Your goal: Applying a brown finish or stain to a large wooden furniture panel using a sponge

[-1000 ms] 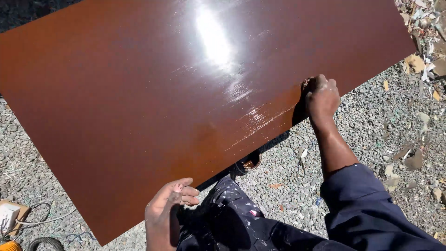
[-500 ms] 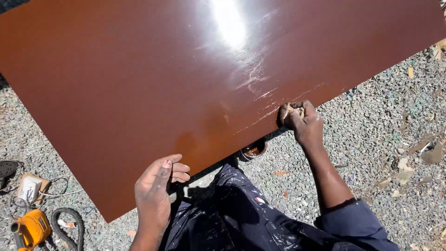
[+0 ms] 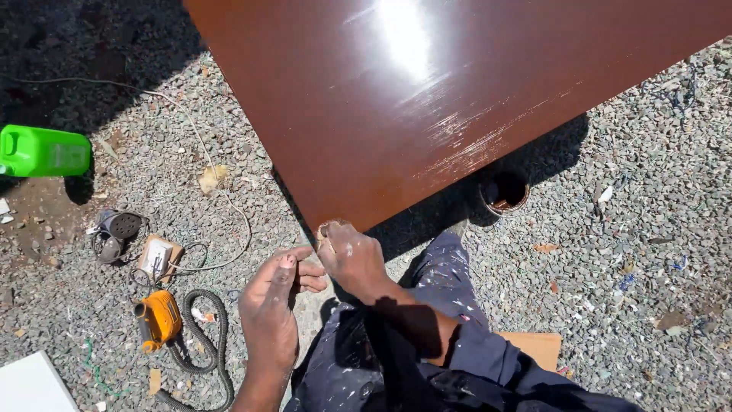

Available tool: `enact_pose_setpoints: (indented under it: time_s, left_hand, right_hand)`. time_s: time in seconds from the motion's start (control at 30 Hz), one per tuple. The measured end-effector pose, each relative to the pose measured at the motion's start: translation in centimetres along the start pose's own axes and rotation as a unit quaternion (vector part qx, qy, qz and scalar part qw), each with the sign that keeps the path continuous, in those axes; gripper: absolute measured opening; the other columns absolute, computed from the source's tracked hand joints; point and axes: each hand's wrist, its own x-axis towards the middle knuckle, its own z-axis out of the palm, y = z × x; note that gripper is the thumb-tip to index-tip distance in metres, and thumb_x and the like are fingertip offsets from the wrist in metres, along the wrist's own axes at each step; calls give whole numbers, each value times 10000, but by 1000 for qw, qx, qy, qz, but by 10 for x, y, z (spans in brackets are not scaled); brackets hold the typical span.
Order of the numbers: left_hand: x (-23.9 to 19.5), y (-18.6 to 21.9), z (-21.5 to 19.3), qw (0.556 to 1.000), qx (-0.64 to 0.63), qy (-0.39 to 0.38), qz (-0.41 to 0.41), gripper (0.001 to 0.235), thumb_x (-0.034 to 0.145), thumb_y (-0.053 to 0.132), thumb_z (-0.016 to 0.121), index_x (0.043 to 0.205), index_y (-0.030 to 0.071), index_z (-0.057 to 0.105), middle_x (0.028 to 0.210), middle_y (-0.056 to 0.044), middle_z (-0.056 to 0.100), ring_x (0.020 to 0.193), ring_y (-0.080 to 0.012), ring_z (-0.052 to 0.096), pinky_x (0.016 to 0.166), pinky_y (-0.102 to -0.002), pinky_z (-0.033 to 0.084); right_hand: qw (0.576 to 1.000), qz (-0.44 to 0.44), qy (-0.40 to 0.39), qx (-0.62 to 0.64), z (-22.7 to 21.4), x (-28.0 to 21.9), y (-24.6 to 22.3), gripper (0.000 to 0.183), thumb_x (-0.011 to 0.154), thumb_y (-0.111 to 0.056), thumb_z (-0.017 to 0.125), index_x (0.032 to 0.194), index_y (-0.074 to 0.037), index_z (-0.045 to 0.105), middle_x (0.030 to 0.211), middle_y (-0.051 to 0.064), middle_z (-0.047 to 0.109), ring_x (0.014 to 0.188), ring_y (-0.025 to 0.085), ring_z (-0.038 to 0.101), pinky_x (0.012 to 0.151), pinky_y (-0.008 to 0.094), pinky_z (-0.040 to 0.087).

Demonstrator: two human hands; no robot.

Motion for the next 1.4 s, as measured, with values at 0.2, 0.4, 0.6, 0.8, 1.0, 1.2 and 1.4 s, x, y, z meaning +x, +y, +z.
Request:
enact_pose_setpoints:
  time_s: [0.2,0.4,0.6,0.8,1.0,1.2,1.4]
  left_hand:
    - [-10,-18,-64,1000,28,-11,-8,387,986,261,564,1162,-31,748,851,-199,789,669,-250,713,737,-364,609]
    - [-1,-39,-93,1000,-6,-23,11,319,977,235,584,1073,-24,742,976,-199,808,649,-235,731,859,-431,653]
    - [-11,-37,-103,998,15,-57,8,432,953,323,592,1157,-26,744,876,-182,802,680,-246,734,732,-365,629]
    - [-21,-27,-120,998,14,-53,26,436,954,328,582,1145,-20,760,827,-178,798,672,-237,720,704,-339,601]
    - [-25,-42,-147,1000,-15,15,-12,406,995,272,552,1149,-46,752,827,-197,780,653,-261,713,695,-361,592]
    - [-30,-49,-139,1000,-22,-16,-13,403,1000,257,547,1179,-51,735,837,-198,791,650,-257,725,682,-356,590]
    - [-44,-35,-123,998,-49,-46,22,446,949,305,594,1099,-86,747,797,-209,790,637,-252,707,754,-355,586]
  right_hand:
    - [923,240,-110,281,-49,-18,-14,307,955,-360,628,1136,-114,601,962,54,668,860,193,602,791,349,472]
    - [908,263,269,182,-81,-10,83,230,999,-248,657,1134,-106,537,1100,69,539,940,202,548,758,325,443]
    - [909,334,112,222,25,-37,-24,190,1002,-245,625,1116,-129,526,861,70,657,659,175,627,458,296,472]
    - [956,-70,-86,272,54,-80,-82,577,800,159,583,1356,17,521,1299,242,621,1140,380,669,952,432,571]
    - [915,302,152,220,-5,-67,-13,340,972,-381,597,1179,-113,566,1011,60,615,842,185,579,695,346,469]
    - [888,282,-49,360,52,-75,-66,199,901,-289,628,968,-155,497,881,13,551,752,151,491,657,334,408]
    - [794,229,-239,510,50,-99,-43,125,803,-138,608,885,-139,515,867,10,525,791,140,473,710,299,390]
